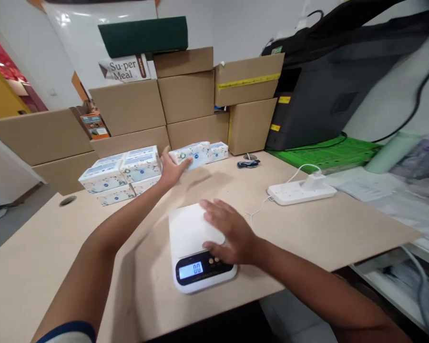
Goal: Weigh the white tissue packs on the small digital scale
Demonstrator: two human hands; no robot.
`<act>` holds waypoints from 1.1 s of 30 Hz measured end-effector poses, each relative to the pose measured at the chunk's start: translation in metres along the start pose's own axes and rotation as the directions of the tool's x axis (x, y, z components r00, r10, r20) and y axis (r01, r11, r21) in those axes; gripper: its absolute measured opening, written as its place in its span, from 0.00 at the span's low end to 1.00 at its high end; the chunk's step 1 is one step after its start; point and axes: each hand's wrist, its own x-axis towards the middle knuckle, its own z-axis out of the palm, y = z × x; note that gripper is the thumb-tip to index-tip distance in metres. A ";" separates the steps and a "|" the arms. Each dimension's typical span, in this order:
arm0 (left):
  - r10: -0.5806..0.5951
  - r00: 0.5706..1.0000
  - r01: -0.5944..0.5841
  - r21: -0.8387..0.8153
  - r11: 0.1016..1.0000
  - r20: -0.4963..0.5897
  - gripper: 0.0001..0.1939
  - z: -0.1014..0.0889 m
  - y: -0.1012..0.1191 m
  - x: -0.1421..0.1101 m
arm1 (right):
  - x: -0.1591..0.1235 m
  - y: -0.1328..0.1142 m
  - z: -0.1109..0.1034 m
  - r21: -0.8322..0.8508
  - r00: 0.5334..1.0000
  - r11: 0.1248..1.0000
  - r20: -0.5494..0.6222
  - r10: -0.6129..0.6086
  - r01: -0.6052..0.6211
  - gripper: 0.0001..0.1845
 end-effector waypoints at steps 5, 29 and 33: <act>-0.010 0.999 0.010 -0.010 1.000 -0.030 0.56 0.074 0.017 0.084 | 0.006 -0.002 0.018 -0.188 0.976 0.957 0.046 -0.215 0.220 0.30; 0.158 0.925 -0.316 0.470 0.824 0.345 0.28 0.173 0.026 0.173 | 0.040 0.037 -0.014 -0.446 0.855 0.893 0.442 0.272 -0.054 0.32; 0.142 0.902 -0.338 0.463 0.820 0.407 0.28 0.181 0.036 0.169 | 0.043 0.035 -0.019 -0.440 0.844 0.895 0.447 0.297 -0.082 0.30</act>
